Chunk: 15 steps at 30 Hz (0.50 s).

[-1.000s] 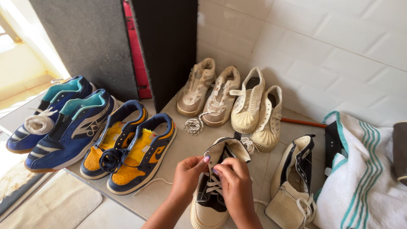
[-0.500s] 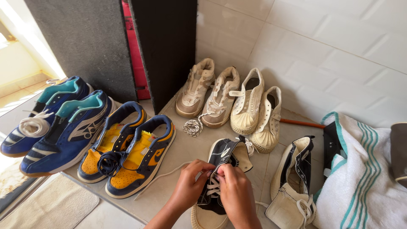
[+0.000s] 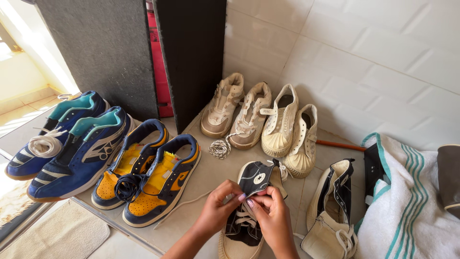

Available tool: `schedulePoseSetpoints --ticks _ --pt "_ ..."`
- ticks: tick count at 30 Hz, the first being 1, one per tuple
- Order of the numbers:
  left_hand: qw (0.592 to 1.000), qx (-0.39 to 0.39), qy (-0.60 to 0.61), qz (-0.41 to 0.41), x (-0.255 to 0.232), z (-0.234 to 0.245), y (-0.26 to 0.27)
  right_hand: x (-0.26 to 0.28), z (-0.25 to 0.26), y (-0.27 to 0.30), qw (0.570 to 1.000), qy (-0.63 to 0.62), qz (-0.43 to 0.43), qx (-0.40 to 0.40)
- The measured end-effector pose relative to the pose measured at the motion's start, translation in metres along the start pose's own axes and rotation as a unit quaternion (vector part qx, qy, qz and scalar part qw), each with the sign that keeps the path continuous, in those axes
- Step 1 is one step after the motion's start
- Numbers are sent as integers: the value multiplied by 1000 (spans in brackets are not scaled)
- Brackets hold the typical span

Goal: The person removes a white shoelace from a black sneaker and then re-laces the same shoe by threading the lace through the eyelets and tying a knot. The task is performed by hand on a tiled floor with several other shoes nearby.

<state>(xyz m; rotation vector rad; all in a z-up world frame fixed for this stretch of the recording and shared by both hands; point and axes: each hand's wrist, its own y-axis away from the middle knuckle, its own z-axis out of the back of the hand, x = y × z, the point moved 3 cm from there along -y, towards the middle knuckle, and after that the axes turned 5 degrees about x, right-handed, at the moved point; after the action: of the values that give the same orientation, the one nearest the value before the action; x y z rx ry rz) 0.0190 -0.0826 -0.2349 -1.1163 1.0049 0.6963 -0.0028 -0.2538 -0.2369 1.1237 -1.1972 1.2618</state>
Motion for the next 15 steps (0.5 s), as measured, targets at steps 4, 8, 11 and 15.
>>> schedulePoseSetpoints --ticks 4,8,11,15 --pt "974 -29 -200 -104 -20 24 -12 3 9 3 996 70 29 -43" --pt "883 -144 -437 -94 -63 89 -84 9 29 8 972 167 110 -125" --pt "972 -197 -120 51 -75 157 -139 7 45 10 970 156 130 -137" --pt "934 -284 152 157 -61 165 -134 -6 63 11 985 41 85 -146"
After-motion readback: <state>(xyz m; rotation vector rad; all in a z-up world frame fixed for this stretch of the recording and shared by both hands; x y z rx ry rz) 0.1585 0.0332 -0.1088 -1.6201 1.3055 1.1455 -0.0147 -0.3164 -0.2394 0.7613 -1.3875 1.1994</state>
